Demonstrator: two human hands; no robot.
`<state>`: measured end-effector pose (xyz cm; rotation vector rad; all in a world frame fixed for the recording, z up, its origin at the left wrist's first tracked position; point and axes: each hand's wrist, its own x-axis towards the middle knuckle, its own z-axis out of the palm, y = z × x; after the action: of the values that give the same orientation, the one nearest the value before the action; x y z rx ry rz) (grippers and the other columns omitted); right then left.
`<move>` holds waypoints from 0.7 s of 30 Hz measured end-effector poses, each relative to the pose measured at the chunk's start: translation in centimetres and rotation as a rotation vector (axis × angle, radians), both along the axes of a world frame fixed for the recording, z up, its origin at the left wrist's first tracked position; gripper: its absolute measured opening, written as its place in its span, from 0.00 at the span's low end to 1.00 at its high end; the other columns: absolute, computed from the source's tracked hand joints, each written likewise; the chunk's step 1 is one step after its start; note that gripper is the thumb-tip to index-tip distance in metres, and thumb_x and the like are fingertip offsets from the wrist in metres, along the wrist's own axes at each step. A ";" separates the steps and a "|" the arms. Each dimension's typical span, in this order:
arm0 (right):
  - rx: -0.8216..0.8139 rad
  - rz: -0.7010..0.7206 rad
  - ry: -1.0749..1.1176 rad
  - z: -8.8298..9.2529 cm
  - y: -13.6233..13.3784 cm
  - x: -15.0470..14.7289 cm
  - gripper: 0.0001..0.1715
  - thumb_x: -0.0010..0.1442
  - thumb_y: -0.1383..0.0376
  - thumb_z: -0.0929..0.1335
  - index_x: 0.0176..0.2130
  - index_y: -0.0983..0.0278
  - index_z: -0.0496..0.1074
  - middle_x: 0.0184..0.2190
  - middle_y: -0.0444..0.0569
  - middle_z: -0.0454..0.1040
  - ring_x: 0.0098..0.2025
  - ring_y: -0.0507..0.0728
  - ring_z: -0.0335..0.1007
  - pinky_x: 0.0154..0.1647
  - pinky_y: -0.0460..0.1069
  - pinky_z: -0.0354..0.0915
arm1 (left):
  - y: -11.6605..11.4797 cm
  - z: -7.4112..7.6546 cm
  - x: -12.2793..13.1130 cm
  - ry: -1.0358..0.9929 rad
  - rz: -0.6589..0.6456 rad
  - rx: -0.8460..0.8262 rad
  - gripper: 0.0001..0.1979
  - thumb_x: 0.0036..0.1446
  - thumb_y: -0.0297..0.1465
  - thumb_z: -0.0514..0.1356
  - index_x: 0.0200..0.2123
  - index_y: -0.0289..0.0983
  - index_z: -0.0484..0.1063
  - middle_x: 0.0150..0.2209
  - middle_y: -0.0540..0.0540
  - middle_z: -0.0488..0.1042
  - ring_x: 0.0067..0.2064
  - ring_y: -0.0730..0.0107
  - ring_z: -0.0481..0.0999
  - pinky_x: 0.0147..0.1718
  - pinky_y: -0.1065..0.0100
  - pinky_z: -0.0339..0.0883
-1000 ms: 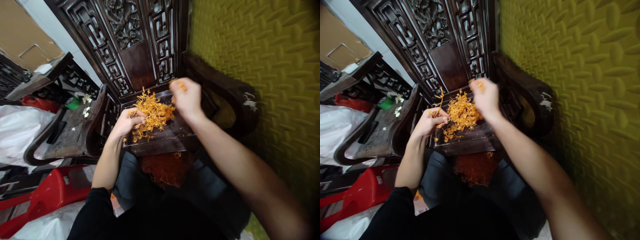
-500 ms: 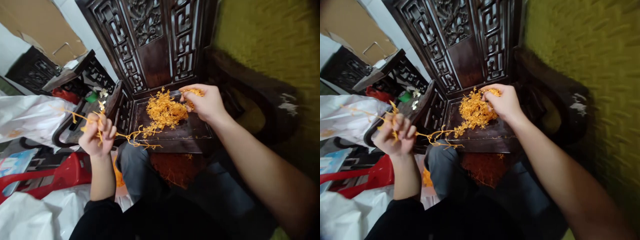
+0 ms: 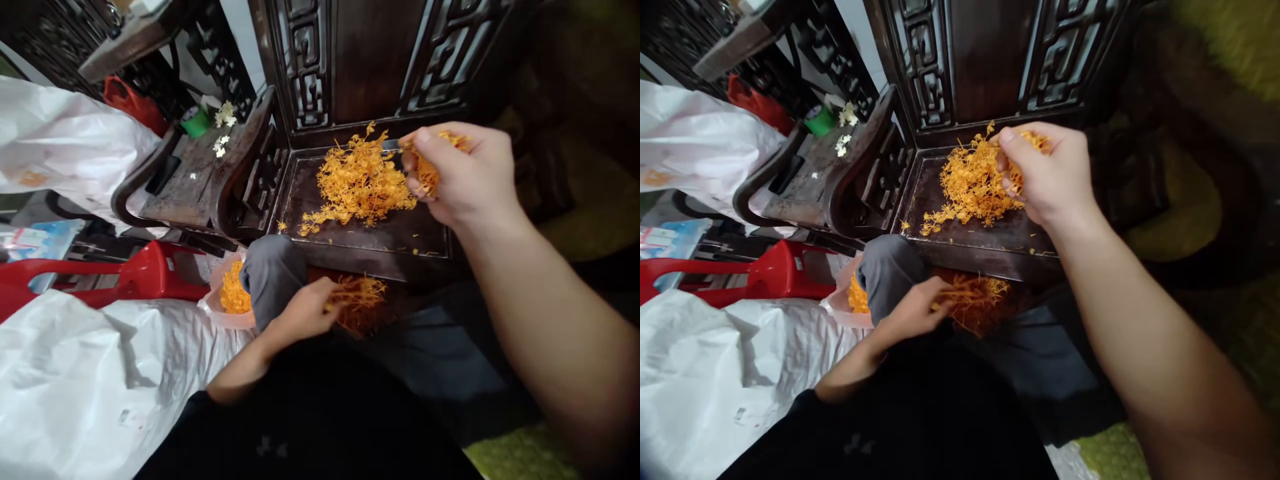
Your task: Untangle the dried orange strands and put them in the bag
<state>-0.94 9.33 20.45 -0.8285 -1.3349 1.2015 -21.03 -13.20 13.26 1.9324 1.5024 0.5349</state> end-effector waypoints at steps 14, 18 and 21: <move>-0.513 0.553 0.289 -0.6 -6.5 -5.0 0.41 0.62 0.30 0.53 0.36 0.58 0.73 0.38 0.53 0.76 0.50 0.63 0.75 0.44 0.60 0.72 | 12.9 6.1 2.7 0.357 -0.027 1.035 0.29 0.64 0.52 0.55 0.56 0.36 0.74 0.53 0.36 0.77 0.57 0.52 0.74 0.63 0.46 0.55; -0.624 0.839 0.339 0.1 -7.2 -4.2 0.48 0.57 0.26 0.50 0.36 0.57 0.75 0.35 0.57 0.76 0.52 0.65 0.73 0.48 0.60 0.73 | 13.5 6.1 0.7 0.316 -0.026 1.220 0.13 0.64 0.40 0.59 0.34 0.39 0.76 0.35 0.45 0.80 0.38 0.66 0.77 0.40 0.60 0.66; -0.595 0.918 0.314 1.3 -7.3 -5.3 0.49 0.56 0.26 0.50 0.38 0.57 0.76 0.36 0.58 0.75 0.51 0.66 0.73 0.50 0.61 0.74 | 13.1 7.8 -1.5 0.258 -0.005 1.350 0.13 0.62 0.35 0.63 0.26 0.39 0.70 0.27 0.50 0.76 0.30 0.70 0.74 0.30 0.63 0.61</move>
<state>-6.21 2.05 21.79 -0.3554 -1.1080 2.4162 -22.55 -0.08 21.04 3.0445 1.3530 1.6398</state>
